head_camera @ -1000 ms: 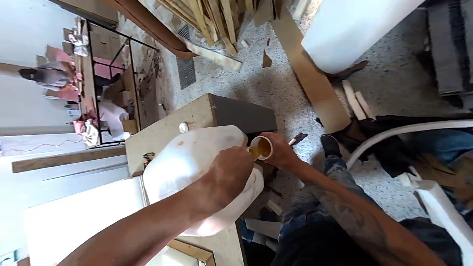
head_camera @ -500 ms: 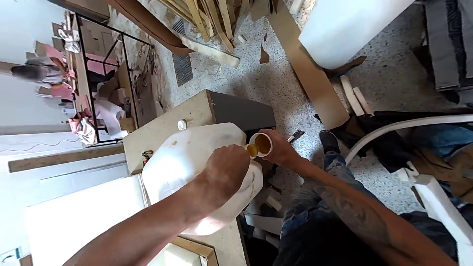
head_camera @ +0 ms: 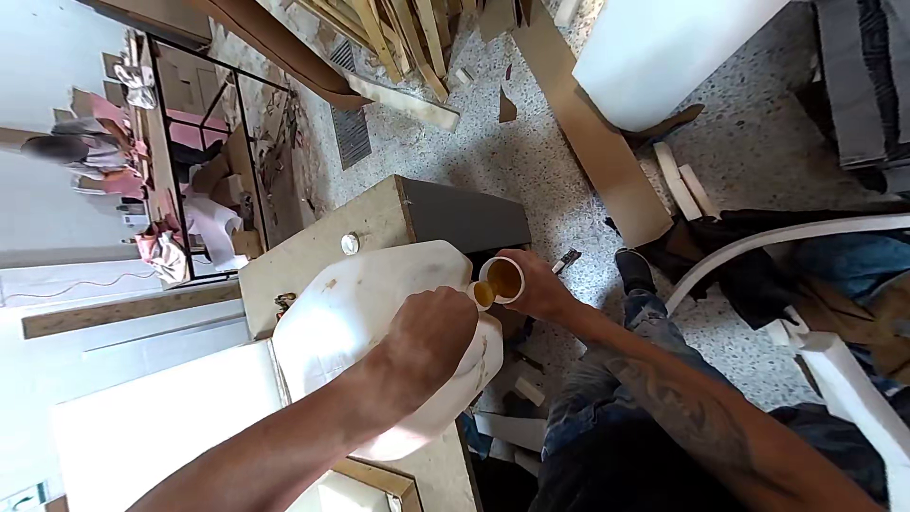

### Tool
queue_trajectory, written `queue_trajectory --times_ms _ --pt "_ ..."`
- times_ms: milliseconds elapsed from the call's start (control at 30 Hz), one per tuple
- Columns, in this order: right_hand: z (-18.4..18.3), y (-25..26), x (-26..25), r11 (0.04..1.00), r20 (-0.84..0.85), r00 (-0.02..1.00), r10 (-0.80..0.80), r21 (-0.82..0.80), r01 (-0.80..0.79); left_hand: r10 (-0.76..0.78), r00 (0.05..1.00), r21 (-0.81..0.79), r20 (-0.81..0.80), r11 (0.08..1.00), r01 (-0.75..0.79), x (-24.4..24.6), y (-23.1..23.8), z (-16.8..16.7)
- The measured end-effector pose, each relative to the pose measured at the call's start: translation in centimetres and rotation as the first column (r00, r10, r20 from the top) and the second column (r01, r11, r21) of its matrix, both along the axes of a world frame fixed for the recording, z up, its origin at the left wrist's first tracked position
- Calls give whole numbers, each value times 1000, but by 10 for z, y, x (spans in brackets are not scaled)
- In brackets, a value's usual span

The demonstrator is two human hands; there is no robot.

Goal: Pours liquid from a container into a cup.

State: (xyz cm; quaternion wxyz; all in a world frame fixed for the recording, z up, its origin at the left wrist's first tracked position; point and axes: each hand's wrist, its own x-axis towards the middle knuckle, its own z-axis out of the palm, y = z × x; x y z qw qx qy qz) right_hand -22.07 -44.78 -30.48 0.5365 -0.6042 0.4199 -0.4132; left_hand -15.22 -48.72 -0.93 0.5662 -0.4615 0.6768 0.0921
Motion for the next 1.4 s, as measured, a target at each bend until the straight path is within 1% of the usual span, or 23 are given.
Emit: queue_trajectory --times_ms 233,400,567,633,733,833,967,1100,1233,1400 --pt "18 0 5 999 17 1000 -1 -35 2 9 994 -87 -112 996 -19 40 12 18" --pt "42 5 -1 998 -17 999 32 -44 -33 47 988 -81 -148 995 -59 46 13 25" --pt "41 10 3 999 -21 999 37 7 -37 -20 979 -129 -202 992 -7 59 16 29" --pt "43 12 4 999 4 1000 30 38 -30 -44 971 -161 -236 987 5 66 19 31" --pt "48 13 4 997 43 999 25 71 -28 -40 967 -181 -251 984 -6 72 21 33" --pt "57 15 1 997 74 996 39 59 -43 -40 962 -191 -271 981 -14 78 22 36" --pt "59 14 4 997 105 993 55 46 -60 -96 935 -257 -342 966 5 93 28 39" --pt "68 12 7 998 86 995 59 31 -62 -119 911 -300 -396 954 -6 106 33 47" --pt "85 13 7 997 23 997 69 31 -69 -151 881 -343 -449 939 -14 122 38 54" --pt "88 14 13 999 -1 999 46 -12 -46 -159 857 -382 -490 923 -47 136 44 63"
